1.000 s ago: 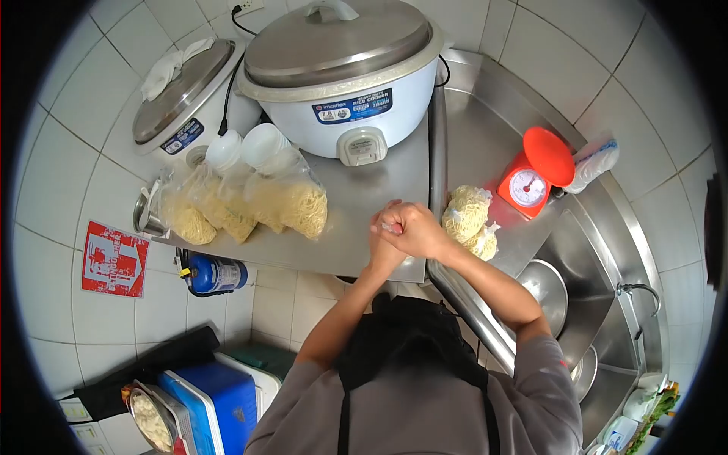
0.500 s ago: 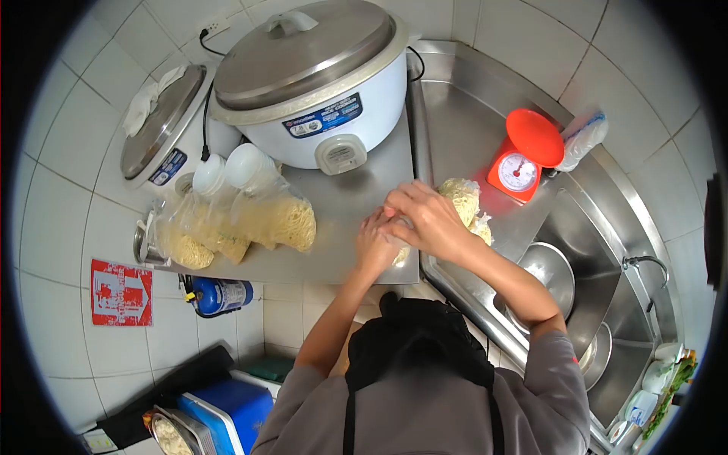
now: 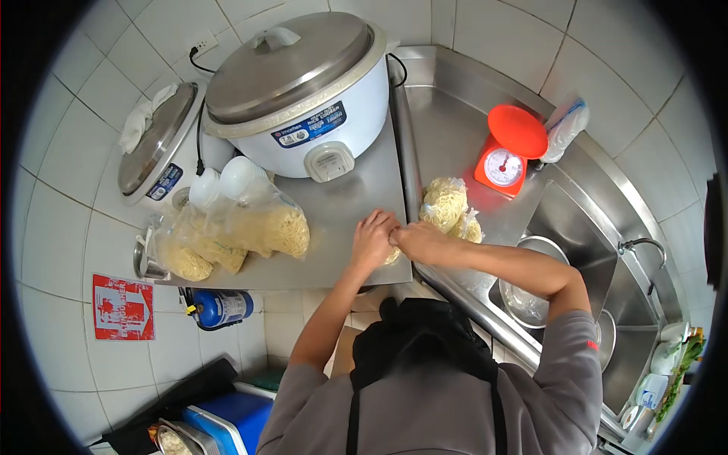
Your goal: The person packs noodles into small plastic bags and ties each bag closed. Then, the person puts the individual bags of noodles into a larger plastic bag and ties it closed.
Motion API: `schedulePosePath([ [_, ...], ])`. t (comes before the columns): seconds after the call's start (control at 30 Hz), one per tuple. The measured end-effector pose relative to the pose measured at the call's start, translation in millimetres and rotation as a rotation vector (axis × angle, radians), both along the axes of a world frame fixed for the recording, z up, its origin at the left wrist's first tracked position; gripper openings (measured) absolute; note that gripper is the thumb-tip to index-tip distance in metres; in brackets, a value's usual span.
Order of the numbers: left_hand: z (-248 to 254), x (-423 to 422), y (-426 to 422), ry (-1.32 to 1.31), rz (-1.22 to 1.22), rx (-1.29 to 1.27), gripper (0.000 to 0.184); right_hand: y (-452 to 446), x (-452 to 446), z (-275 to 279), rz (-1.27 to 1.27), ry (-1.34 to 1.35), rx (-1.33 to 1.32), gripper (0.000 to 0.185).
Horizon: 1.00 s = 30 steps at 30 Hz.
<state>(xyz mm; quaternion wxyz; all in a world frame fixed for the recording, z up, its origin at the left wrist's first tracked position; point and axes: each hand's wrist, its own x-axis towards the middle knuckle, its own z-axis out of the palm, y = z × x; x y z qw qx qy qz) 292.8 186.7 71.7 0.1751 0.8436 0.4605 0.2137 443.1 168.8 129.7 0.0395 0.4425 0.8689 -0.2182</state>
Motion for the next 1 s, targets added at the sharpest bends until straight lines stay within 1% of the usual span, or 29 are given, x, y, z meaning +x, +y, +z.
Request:
schedulePosePath([
  [0.03,7.3,-7.3,2.8,-0.021,-0.040,-0.050,0.019,-1.7,1.4,2.2,-0.035,0.176,-0.032,0.015],
  [0.1,21.1,-19.3,5.9,-0.068,-0.113,-0.157,0.020,-7.3,6.8,4.0,-0.096,0.523,-0.105,0.029],
  [0.2,5.5,-28.0,6.7,-0.099,-0.228,-0.046,0.021,-6.1,13.6,10.3,-0.430,0.808,-0.807,0.026],
  [0.3,0.9,-33.6,1.1,-0.295,-0.251,-0.184,0.020,5.0,29.4,-7.4,-0.767,1.207,-1.229,0.028],
  [0.4,57.7,-27.0,-1.6,-0.126,-0.197,0.084,0.019,5.7,32.3,-1.6,-0.755,1.392,-1.241,0.027],
  [0.43,77.9,-22.9,-0.8,-0.101,-0.200,0.120,0.016,6.8,35.6,-3.0,-0.645,1.501,-1.265,0.028],
  [0.5,117.3,-17.9,-2.5,-0.045,-0.202,0.190,0.011,-14.8,31.8,17.7,-0.581,1.714,-1.232,0.028],
  [0.53,134.5,-16.4,-7.7,-0.094,-0.204,0.244,0.011,-29.0,29.0,32.5,-0.537,1.819,-1.209,0.028],
  [0.6,161.8,-13.6,-24.7,-0.191,-0.212,0.355,0.011,-69.8,18.8,52.0,-0.088,1.826,-1.187,0.028],
  [0.67,178.3,-22.0,-52.8,-0.413,-0.343,0.372,0.010,-67.3,0.6,34.5,0.573,1.610,-1.593,0.022],
  [0.7,181.0,-26.0,-60.3,-0.527,-0.411,0.372,0.010,-59.7,0.4,51.2,0.446,1.158,-1.065,0.016],
  [0.77,170.3,-32.9,-60.3,-0.515,-0.473,0.208,0.008,-30.4,-1.5,52.5,0.343,0.947,-0.784,0.015],
  [0.8,160.8,-36.8,-58.6,-0.512,-0.501,0.127,0.008,-11.3,-6.9,45.6,0.381,1.193,-1.013,0.017],
  [0.83,146.4,-42.0,-52.5,-0.503,-0.481,-0.027,0.011,16.2,-6.6,45.2,0.354,0.932,-0.951,0.017],
  [0.87,136.6,-43.8,-50.3,-0.504,-0.384,-0.075,0.011,29.0,-4.9,35.7,0.337,0.971,-0.980,0.018],
  [0.9,129.0,-45.2,-47.7,-0.503,-0.287,-0.118,0.012,40.1,0.3,37.0,0.318,0.817,-0.848,0.016],
  [0.93,119.4,-47.7,-44.7,-0.502,-0.190,-0.161,0.012,38.9,0.4,37.3,0.270,0.807,-0.705,0.016],
  [0.97,103.2,-51.8,-40.3,-0.455,-0.111,-0.180,0.007,36.9,0.2,38.4,0.224,0.793,-0.563,0.016],
  [1.0,89.1,-52.0,-36.8,-0.540,-0.001,-0.259,0.007,34.4,-1.0,38.5,0.179,0.774,-0.424,0.015],
])
